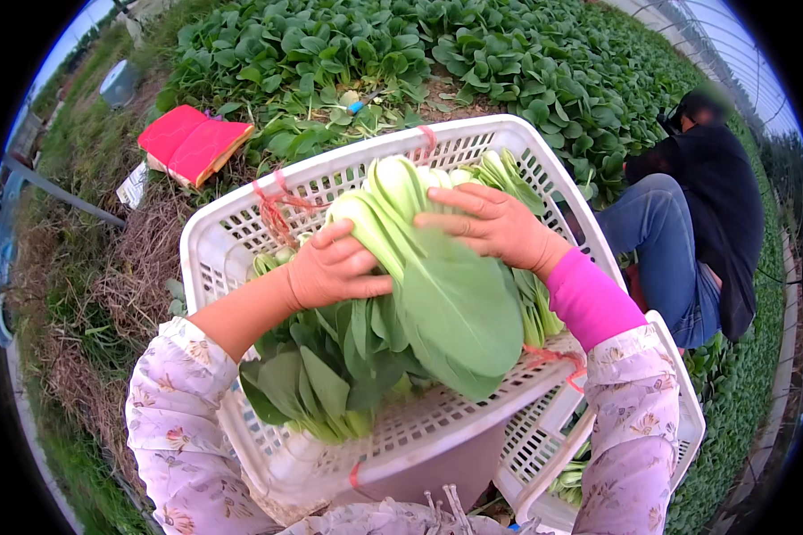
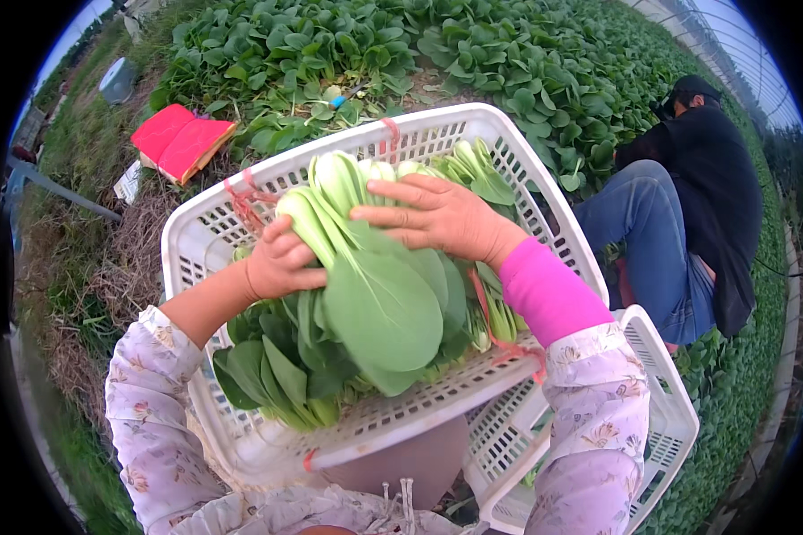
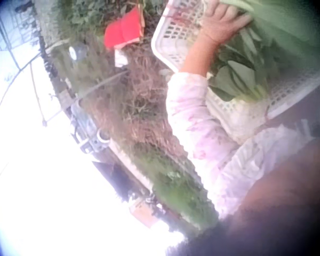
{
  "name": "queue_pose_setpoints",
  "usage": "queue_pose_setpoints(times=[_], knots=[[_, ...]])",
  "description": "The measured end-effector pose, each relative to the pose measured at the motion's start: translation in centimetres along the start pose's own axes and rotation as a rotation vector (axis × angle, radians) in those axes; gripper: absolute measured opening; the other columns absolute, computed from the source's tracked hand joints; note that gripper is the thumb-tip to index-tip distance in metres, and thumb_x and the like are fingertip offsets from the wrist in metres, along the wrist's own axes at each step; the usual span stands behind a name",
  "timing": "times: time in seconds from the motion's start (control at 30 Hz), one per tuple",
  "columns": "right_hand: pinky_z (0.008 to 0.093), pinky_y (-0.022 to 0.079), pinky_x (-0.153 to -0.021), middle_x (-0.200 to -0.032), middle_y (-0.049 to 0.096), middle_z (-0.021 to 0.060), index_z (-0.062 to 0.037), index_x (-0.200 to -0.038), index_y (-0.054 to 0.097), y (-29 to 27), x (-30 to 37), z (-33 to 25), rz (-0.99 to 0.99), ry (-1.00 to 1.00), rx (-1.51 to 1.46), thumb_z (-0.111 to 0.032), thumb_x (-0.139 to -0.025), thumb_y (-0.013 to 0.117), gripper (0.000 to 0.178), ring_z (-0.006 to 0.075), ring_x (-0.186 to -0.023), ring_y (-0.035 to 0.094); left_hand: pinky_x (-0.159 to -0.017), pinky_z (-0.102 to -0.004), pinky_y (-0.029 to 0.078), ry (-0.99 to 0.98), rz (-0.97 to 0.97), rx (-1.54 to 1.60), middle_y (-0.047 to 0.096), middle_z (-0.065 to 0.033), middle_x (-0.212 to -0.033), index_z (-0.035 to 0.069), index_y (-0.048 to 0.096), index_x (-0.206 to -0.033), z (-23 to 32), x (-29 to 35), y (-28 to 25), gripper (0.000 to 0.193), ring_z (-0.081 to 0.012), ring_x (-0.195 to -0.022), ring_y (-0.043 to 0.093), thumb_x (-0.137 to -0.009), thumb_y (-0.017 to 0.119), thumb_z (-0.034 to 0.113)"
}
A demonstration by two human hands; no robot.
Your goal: The person harvests leafy green vegetables in a field using a knife to cut the stems, then places the harvested vegetables into white plastic baskets. The person also transfers vegetables between baskets to organize the harvest.
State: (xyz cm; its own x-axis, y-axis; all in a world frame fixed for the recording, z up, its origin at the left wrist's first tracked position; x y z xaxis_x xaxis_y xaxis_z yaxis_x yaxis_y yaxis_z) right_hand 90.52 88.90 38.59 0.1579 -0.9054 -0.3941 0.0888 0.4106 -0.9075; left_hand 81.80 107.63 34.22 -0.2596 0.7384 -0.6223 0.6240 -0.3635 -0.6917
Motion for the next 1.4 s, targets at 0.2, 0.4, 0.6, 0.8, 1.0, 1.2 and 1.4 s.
queue_pose_setpoints(times=[0.2,0.4,0.6,0.8,1.0,1.2,1.4], knots=[[0.0371,0.035,-0.101,-0.137,0.039,-0.0026,-0.0157,-0.107,0.056,10.6,6.9,5.9,-0.383,0.117,0.008,-0.012,-0.076,0.052,0.032,0.0229,-0.126,0.038,-0.108,-0.0356,0.024,0.096,-0.316,0.072,0.047,0.0030,-0.118,0.034,0.047,-0.116,-0.5,4.7,12.5,0.047,-0.0157,-0.113,0.045,-0.074,0.048,0.012],[0.0361,0.031,-0.105,-0.134,0.043,0.0028,-0.0119,-0.110,0.058,13.4,7.9,6.8,-0.397,0.218,0.053,-0.008,-0.072,0.052,0.039,0.0225,-0.126,0.037,-0.110,-0.0362,0.023,0.012,-0.527,0.233,0.043,0.0019,-0.129,0.031,0.049,-0.115,-1.8,6.3,14.7,0.046,-0.0179,-0.121,0.040,-0.074,0.048,0.009],[0.0395,0.045,-0.079,-0.095,0.062,0.0123,-0.0092,-0.108,0.056,10.1,7.3,8.7,-0.423,1.186,0.066,-0.018,-0.075,0.059,0.035,0.0309,-0.095,0.058,-0.108,-0.0347,0.027,-0.134,-0.837,0.551,0.050,-0.0022,-0.126,0.024,0.055,-0.117,-3.9,1.0,11.9,0.061,-0.0232,-0.121,0.043,-0.059,0.059,0.003],[0.0445,0.046,-0.076,-0.090,0.057,0.0259,0.0035,-0.102,0.045,14.3,8.2,6.9,-0.216,1.579,-0.180,-0.020,-0.075,0.062,0.039,0.0391,-0.088,0.057,-0.083,-0.0362,0.046,-0.882,-1.000,0.758,0.063,-0.0087,-0.103,0.009,0.064,-0.096,-7.8,-2.4,11.1,0.037,-0.0234,-0.109,0.052,-0.064,0.048,0.002],[0.0434,0.046,-0.078,-0.100,0.051,0.0207,-0.0097,-0.118,0.043,14.6,6.9,7.7,-0.093,1.323,-0.099,-0.008,-0.069,0.066,0.055,0.0380,-0.094,0.054,-0.110,-0.0450,0.014,-0.485,-0.536,0.484,0.040,-0.0051,-0.137,0.019,0.052,-0.125,-0.4,0.1,14.8,0.039,-0.0280,-0.131,0.028,-0.088,0.044,0.030],[0.0438,0.047,-0.079,-0.103,0.057,0.0202,-0.0098,-0.119,0.051,13.8,8.8,8.5,-0.178,1.208,-0.288,-0.014,-0.076,0.059,0.044,0.0365,-0.096,0.057,-0.110,-0.0443,0.010,-0.461,-0.606,0.408,0.033,-0.0018,-0.142,0.021,0.046,-0.130,1.6,1.6,17.1,0.041,-0.0275,-0.135,0.021,-0.090,0.041,0.029],[0.0425,0.048,-0.075,-0.096,0.064,0.0122,-0.0114,-0.107,0.062,-9.9,12.9,-0.3,0.263,1.085,-0.152,-0.015,-0.079,0.056,0.029,0.0301,-0.087,0.061,-0.110,-0.0449,0.010,-0.336,-0.738,0.369,0.029,-0.0034,-0.144,0.019,0.041,-0.133,0.8,2.1,18.5,0.042,-0.0282,-0.136,0.016,-0.092,0.039,0.027]])
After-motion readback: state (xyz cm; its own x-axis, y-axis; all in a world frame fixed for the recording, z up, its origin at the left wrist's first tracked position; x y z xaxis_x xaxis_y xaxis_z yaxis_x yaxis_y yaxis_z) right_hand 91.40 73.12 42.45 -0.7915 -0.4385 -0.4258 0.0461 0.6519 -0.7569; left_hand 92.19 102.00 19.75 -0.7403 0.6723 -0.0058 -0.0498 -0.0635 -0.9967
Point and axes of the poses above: each hand's wrist, its own x-axis away from the middle knuckle, its own y-axis out of the palm, z = x × y, the point moved 5 cm from there along -x, towards the middle knuckle
